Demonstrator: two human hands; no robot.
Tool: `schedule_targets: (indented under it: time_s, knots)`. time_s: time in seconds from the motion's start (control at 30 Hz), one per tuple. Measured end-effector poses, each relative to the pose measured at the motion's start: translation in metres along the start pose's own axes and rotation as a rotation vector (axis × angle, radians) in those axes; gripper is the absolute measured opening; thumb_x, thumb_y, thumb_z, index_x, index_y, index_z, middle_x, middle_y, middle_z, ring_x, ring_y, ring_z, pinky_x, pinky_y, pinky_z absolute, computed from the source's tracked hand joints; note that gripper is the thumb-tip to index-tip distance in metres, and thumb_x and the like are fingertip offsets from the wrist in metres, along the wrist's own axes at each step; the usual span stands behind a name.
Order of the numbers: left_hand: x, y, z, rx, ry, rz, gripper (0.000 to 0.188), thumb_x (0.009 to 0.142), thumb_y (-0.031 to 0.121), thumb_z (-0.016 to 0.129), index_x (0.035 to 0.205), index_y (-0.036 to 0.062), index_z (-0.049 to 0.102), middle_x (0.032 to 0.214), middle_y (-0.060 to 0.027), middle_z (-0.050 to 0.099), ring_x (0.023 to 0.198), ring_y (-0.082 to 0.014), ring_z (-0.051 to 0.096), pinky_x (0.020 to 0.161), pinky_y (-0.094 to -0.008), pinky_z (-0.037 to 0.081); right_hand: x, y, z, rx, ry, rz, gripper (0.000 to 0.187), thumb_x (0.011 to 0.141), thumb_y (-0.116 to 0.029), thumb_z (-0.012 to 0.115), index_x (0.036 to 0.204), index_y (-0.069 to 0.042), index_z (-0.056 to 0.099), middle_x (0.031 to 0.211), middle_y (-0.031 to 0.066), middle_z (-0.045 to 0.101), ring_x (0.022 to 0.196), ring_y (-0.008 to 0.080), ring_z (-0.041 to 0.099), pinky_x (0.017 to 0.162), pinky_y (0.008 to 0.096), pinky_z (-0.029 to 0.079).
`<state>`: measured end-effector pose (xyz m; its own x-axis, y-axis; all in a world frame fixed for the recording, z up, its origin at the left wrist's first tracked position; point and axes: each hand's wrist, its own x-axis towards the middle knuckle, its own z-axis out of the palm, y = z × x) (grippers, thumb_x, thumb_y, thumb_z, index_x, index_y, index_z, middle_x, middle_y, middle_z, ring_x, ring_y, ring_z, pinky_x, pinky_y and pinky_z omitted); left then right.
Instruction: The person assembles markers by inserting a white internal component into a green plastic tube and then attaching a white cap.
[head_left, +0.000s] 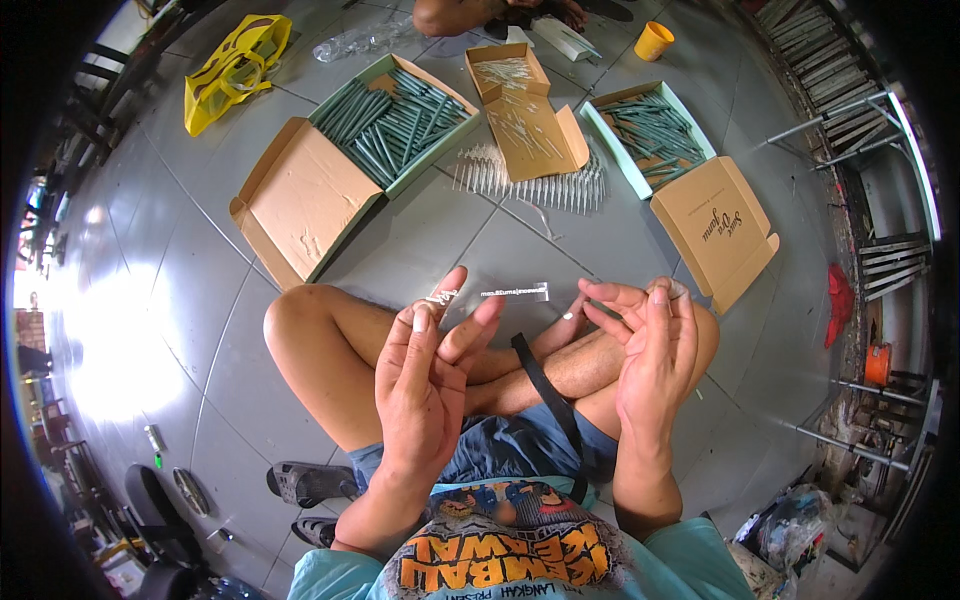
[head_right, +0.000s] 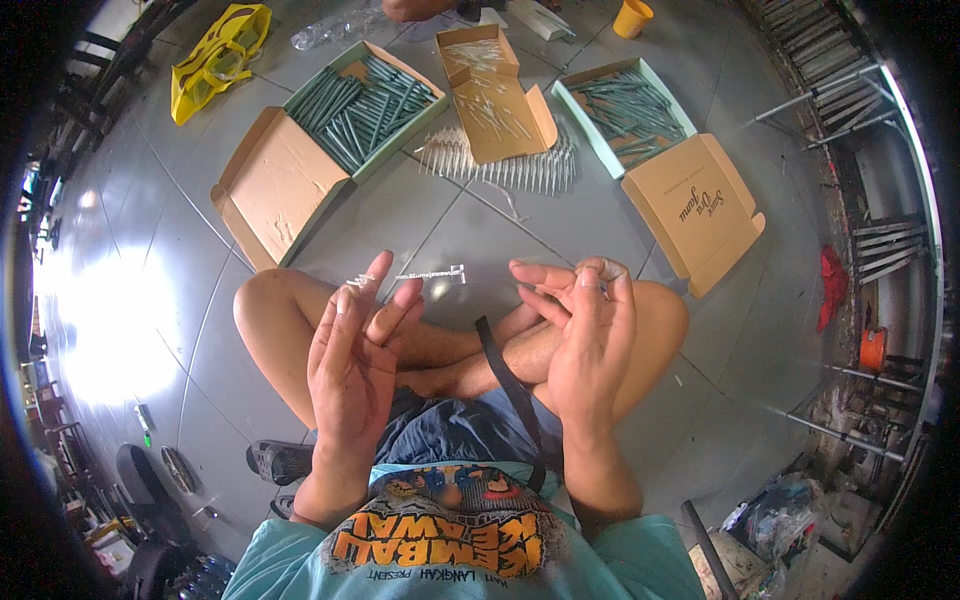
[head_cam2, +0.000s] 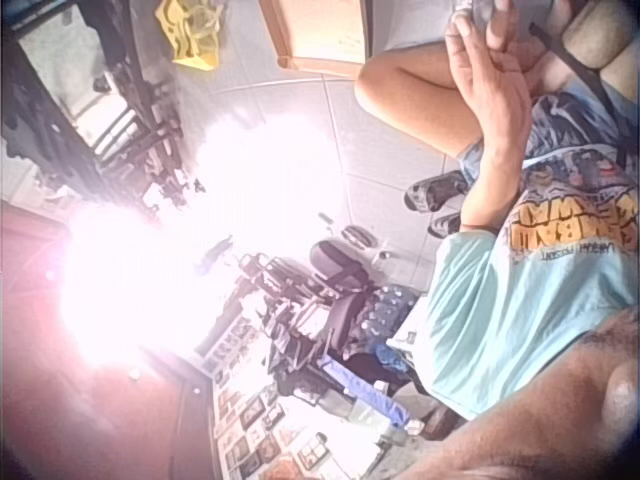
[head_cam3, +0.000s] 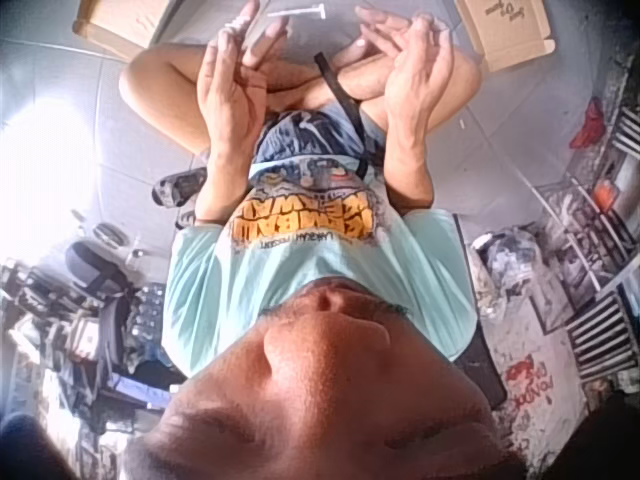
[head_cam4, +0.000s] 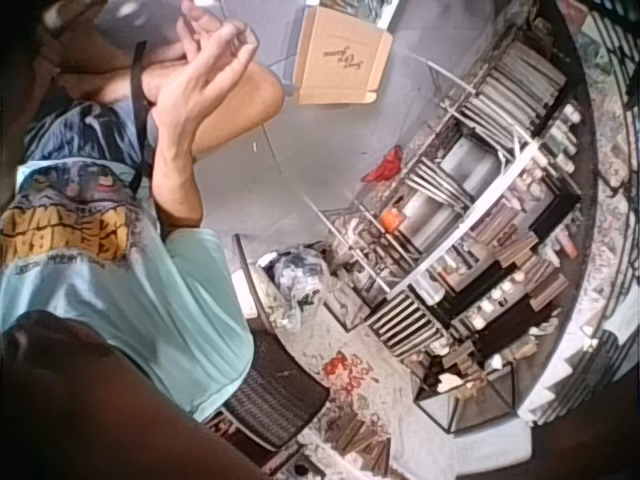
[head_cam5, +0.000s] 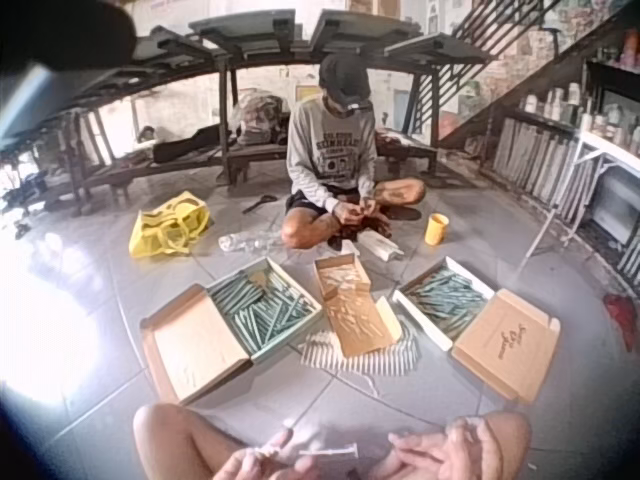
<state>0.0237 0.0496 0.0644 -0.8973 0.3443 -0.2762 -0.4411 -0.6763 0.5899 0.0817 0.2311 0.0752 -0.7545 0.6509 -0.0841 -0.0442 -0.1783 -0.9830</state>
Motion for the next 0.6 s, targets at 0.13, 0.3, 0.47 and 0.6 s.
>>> schedule_targets:
  time_s: [0.13, 0.3, 0.47, 0.6]
  knots:
    - [-0.0002, 0.0006, 0.0004, 0.003, 0.006, 0.002, 0.019, 0.108, 0.016, 0.039, 0.114, 0.0002, 0.048, 0.146, -0.0222, 0.046, 0.122, -0.0343, 0.061, 0.110, -0.0468, 0.045, 0.0010, 0.0009, -0.0007, 0.003, 0.000, -0.005, 0.022, 0.109, -0.021, 0.035, 0.108, 0.000, 0.041, 0.099, 0.0264, 0.068, 0.100, 0.0347, 0.069, 0.088, 0.0439, 0.058]
    - [0.0000, -0.0008, -0.0040, 0.077, 0.007, 0.016, 0.027, 0.108, 0.020, 0.040, 0.122, 0.0001, 0.053, 0.147, -0.0210, 0.046, 0.124, -0.0327, 0.059, 0.106, -0.0459, 0.048, 0.0018, 0.0018, -0.0021, -0.013, 0.004, -0.007, 0.022, 0.109, -0.022, 0.035, 0.107, -0.001, 0.042, 0.100, 0.0264, 0.068, 0.101, 0.0359, 0.069, 0.088, 0.0446, 0.058]
    - [-0.0009, 0.0002, -0.0042, 0.082, -0.001, 0.024, 0.027, 0.108, 0.020, 0.039, 0.122, 0.0009, 0.053, 0.148, -0.0206, 0.046, 0.126, -0.0327, 0.057, 0.106, -0.0451, 0.048, 0.0026, 0.0008, -0.0018, -0.021, 0.013, 0.002, 0.021, 0.108, -0.021, 0.035, 0.106, -0.001, 0.041, 0.099, 0.0254, 0.068, 0.101, 0.0346, 0.069, 0.088, 0.0435, 0.058]
    - [-0.0011, 0.0013, -0.0041, 0.087, 0.019, 0.023, 0.027, 0.108, 0.020, 0.040, 0.123, 0.0012, 0.052, 0.146, -0.0191, 0.048, 0.123, -0.0299, 0.059, 0.100, -0.0410, 0.050, 0.0034, 0.0020, -0.0023, -0.020, 0.020, 0.005, 0.021, 0.108, -0.020, 0.035, 0.107, -0.001, 0.041, 0.099, 0.0251, 0.068, 0.101, 0.0343, 0.069, 0.087, 0.0433, 0.058]
